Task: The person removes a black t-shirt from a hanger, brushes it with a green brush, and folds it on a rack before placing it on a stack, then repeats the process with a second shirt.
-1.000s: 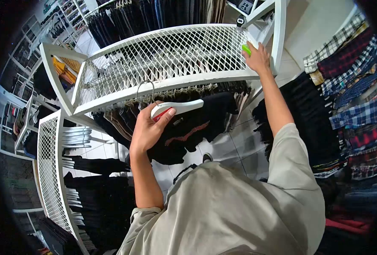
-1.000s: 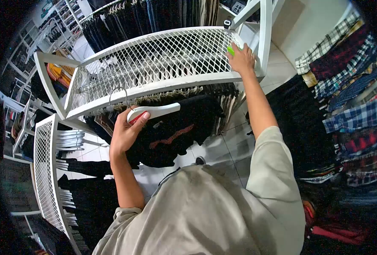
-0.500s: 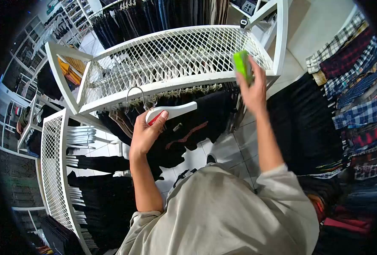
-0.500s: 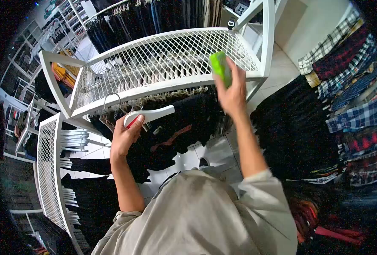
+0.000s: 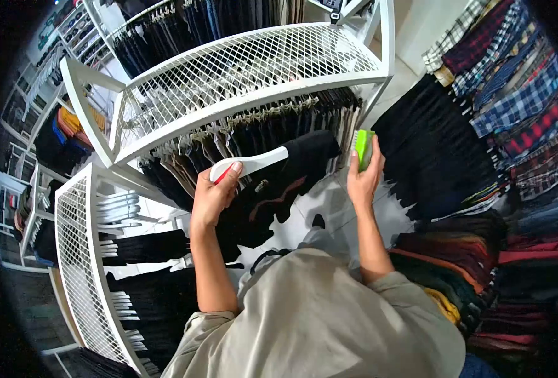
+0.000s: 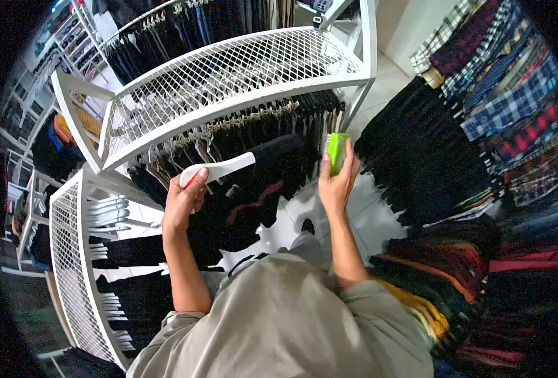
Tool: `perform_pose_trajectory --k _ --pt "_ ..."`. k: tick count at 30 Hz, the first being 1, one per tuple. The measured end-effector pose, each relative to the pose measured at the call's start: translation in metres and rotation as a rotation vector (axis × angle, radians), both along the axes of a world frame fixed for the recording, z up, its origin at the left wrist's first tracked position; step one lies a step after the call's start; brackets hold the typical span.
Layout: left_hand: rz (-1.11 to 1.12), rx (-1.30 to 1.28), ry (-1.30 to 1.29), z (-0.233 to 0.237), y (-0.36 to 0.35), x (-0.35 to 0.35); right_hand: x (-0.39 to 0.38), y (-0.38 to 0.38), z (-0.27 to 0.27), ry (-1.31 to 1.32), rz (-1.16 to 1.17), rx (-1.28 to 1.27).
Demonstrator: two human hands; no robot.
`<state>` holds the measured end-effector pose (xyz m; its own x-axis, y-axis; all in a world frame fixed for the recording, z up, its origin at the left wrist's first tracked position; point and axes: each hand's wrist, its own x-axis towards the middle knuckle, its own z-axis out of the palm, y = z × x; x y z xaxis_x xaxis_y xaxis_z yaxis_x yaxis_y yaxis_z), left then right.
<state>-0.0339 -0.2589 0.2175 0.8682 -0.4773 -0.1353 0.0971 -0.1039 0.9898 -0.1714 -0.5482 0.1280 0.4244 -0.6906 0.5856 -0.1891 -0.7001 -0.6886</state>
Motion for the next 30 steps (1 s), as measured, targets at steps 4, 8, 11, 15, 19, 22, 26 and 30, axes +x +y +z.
perform_pose_trajectory --k 4,8,11,15,19,22,26,30 --pt "-0.021 -0.027 0.008 -0.005 0.009 -0.006 0.0 0.062 0.04 -0.079 0.241 -0.178" --pt "-0.004 -0.057 0.03 0.001 0.011 -0.015 0.016 0.086 0.025 -0.04 0.419 -0.39" --pt "0.034 -0.078 0.045 -0.005 0.024 -0.013 0.022 0.052 -0.002 -0.046 0.219 -0.173" --pt "0.092 -0.068 0.052 -0.005 0.036 -0.019 0.006 0.018 -0.003 -0.061 0.063 -0.128" --pt "0.073 -0.068 0.075 -0.009 0.037 -0.023 -0.005 0.066 0.04 -0.064 0.334 -0.216" --pt "0.045 -0.055 0.055 -0.007 0.032 -0.028 0.0 0.093 0.026 -0.029 0.541 -0.289" --pt "0.062 -0.043 0.025 -0.005 0.038 -0.029 0.013 0.058 -0.002 -0.021 0.298 -0.224" --pt "0.091 -0.067 0.05 -0.012 0.046 -0.03 0.002 0.024 -0.009 -0.011 0.117 -0.083"
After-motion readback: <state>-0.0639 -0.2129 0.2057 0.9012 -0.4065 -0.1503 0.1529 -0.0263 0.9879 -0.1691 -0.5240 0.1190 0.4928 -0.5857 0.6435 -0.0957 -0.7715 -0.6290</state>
